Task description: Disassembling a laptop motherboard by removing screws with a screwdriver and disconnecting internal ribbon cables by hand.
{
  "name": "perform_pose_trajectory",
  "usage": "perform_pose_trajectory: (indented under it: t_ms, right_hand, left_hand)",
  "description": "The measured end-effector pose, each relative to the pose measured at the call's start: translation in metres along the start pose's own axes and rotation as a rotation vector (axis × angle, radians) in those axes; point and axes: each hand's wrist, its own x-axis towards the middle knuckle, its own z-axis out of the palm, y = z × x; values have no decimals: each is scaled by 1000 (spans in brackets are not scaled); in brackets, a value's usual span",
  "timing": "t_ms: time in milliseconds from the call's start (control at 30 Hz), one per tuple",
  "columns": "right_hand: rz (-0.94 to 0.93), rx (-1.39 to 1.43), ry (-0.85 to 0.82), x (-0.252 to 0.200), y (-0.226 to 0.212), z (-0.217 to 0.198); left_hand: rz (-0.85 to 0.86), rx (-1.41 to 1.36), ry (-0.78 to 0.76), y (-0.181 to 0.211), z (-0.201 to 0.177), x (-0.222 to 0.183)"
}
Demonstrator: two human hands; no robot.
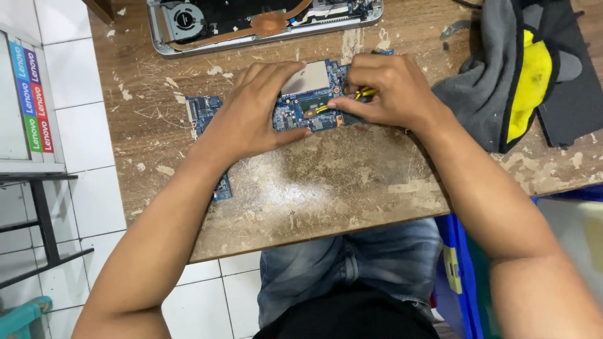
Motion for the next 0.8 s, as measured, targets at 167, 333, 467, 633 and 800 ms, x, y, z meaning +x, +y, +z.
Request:
perform_pose_trajectory:
  t_ms: [167,333,467,633,800]
  right_hand:
    - [-11,-6,66,-3,10,8]
    - [-23,20,16,-4,4,-2]
    - [19,50,-28,-3,6,-10]
    - [-6,90,-28,2,0,-15]
    - [-91,72,-45,10,21,-17]
  left_hand:
    - [-54,-43,-16,4,-1,1]
    - [-39,-60,7,4,1,2]
    - [-103,-52,-39,7,-2,3]
    - [-51,-38,13,2,0,2]
    - [-96,-70,-27,2,-1,3]
